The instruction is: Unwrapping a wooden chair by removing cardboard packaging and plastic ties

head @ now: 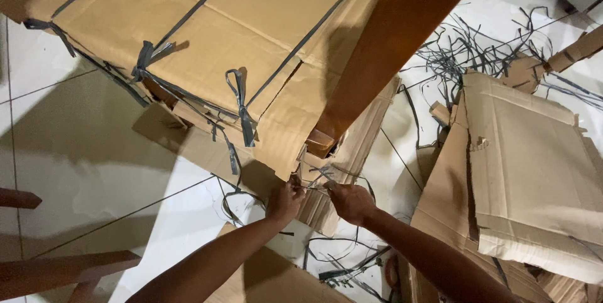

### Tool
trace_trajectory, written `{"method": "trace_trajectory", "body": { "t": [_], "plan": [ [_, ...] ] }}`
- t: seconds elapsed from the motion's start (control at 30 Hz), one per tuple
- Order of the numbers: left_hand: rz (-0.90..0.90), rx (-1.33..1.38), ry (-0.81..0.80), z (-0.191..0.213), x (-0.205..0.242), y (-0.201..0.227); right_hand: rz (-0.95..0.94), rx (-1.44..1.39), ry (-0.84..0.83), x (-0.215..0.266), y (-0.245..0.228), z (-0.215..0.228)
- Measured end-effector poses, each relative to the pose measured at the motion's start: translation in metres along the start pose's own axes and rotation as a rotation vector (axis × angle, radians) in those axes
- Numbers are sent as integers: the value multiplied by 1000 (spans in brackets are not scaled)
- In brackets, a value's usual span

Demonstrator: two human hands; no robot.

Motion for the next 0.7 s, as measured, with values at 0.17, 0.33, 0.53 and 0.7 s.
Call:
{"method": "trace_trajectory", "body": {
  "t": [0.17, 0.33, 0.53, 0.7],
  "plan": [
    [-109, -680, 190, 0, -16, -20, 28, 78, 11, 1, -12, 10],
    [-288, -1071, 289, -10, -12, 2, -38, 30, -73, 1, -8, 7],
    [-19, -1107, 199, -10, -24, -20, 20, 128, -47, -7, -4, -4],
    [-31, -984, 113, -23, -9, 17, 107, 165, -72, -10, -9, -23]
  ]
}}
Point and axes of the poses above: each hand's wrist, its own x-axis away from the middle knuckle, its own z-axis out of the back of the hand, y = z × x, the point moved 10 cm from there along -x, towards the middle knuckle, and after that the axes turned 3 degrees about z, right-handed, at the moved point
